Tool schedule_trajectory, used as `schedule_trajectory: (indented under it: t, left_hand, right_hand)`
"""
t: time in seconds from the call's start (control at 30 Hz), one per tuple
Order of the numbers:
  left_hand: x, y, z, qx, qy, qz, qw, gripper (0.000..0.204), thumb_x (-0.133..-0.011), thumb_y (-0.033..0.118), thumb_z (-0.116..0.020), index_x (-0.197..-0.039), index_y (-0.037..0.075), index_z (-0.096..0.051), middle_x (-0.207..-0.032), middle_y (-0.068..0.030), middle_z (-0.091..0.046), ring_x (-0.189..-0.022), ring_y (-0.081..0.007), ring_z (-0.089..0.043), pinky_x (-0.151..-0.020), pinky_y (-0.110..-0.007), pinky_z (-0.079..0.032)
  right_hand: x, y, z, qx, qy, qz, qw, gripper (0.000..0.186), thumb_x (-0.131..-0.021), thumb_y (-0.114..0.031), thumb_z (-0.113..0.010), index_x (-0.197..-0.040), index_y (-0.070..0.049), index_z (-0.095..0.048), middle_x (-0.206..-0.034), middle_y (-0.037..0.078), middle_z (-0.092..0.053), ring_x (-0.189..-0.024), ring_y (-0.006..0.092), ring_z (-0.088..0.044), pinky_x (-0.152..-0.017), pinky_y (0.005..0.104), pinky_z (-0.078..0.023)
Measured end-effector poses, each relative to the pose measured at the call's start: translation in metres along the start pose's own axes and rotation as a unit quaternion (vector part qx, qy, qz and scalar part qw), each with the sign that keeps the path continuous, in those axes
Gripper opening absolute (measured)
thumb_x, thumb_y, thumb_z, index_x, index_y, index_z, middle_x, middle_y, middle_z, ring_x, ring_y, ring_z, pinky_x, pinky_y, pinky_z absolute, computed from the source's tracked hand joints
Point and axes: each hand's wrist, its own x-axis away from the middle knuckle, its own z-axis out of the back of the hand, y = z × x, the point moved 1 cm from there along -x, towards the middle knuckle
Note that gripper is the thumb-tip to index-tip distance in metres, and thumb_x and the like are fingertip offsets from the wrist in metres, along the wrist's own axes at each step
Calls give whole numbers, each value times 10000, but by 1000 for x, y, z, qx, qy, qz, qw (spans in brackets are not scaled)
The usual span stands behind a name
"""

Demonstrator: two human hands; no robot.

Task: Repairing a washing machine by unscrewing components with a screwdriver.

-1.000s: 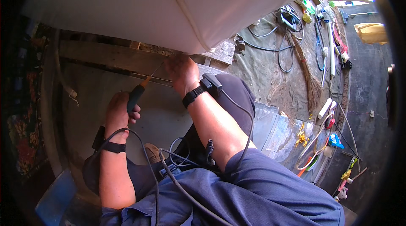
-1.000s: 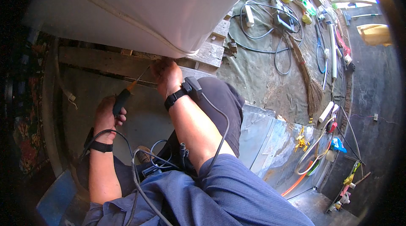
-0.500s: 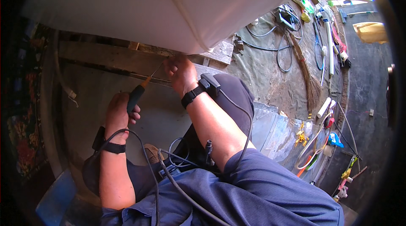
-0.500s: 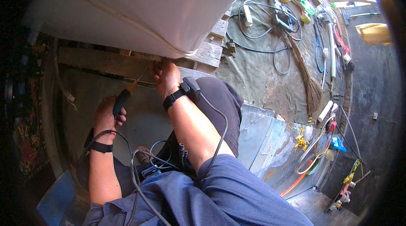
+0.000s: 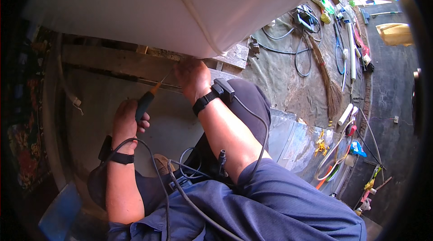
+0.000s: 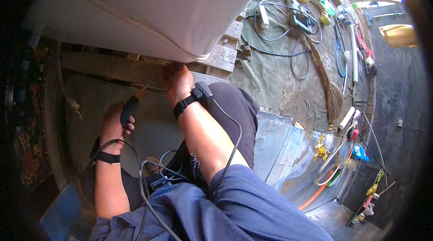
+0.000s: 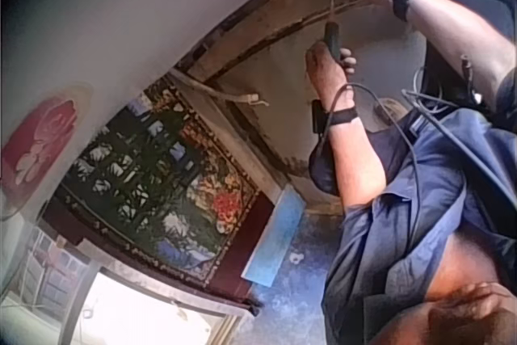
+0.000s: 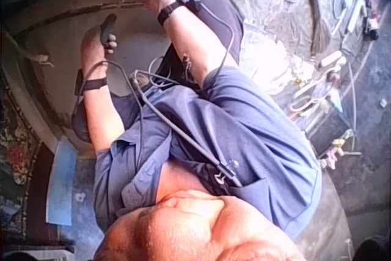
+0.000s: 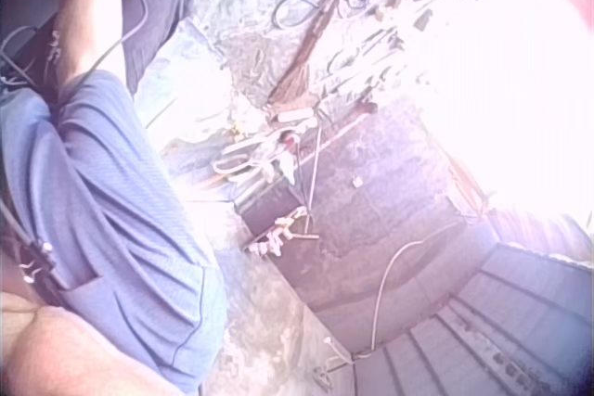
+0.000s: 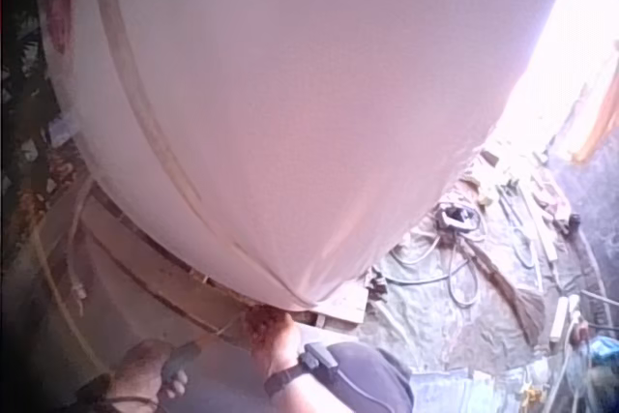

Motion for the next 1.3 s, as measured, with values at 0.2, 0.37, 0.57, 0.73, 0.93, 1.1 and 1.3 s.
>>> schedule_trajectory:
  t: [0.2,0.37,0.57,0.73,0.93,1.1,1.3]
  left_hand:
    - [0,0,0,0,-8,-7,1000,415,-901,485,-521,-972,77,-541,-683,-49,-588,-512,-109,-552,-424,-220,-398]
    - [0,2,-2,-8,0,-1,1000,407,-908,474,-516,-977,73,-542,-684,-47,-587,-514,-109,-553,-426,-220,-399]
    - [0,1,-2,-2,-1,-4,1000,399,-914,465,-510,-971,71,-539,-686,-48,-589,-516,-107,-553,-426,-220,-400]
    - [1,1,-3,-9,3,-8,1000,397,-916,460,-510,-971,69,-539,-684,-50,-588,-515,-110,-554,-428,-223,-403]
    - [3,1,-6,-12,-19,-11,1000,362,-935,420,-490,-973,63,-540,-678,-58,-587,-524,-118,-562,-440,-229,-414]
    - [-2,-14,-21,-50,-176,-53,982,227,-953,269,-550,-969,42,-545,-753,-45,-612,-591,-99,-578,-523,-224,-451]
    - [-30,-13,-51,-245,-131,-90,956,223,-935,288,-571,-959,67,-578,-773,-22,-617,-658,-97,-590,-588,-245,-468]
  right_hand:
    - [-2,3,0,34,12,12,999,210,-953,-223,-460,-1035,-32,-486,-952,105,-562,-868,261,-593,-830,398,-510]
    - [-1,1,0,19,31,15,999,220,-950,-213,-464,-1070,-29,-483,-982,115,-557,-883,277,-589,-859,403,-503]
    - [3,0,-2,-5,-17,7,1000,208,-935,-208,-499,-1064,-49,-464,-985,92,-530,-807,230,-573,-784,387,-539]
    - [-1,3,4,42,19,17,999,237,-958,-290,-469,-1028,-64,-486,-907,72,-540,-800,225,-573,-735,394,-532]
    - [18,11,6,189,-16,-78,979,227,-969,-285,-411,-1000,-82,-507,-830,71,-567,-724,218,-597,-684,368,-532]
    - [61,-19,-2,169,-54,-87,980,254,-997,-271,-357,-1026,-59,-496,-841,93,-587,-745,254,-622,-701,420,-530]
    - [95,-101,0,214,-8,89,973,246,-985,-307,-430,-1008,-75,-507,-706,42,-526,-600,211,-572,-571,366,-488]
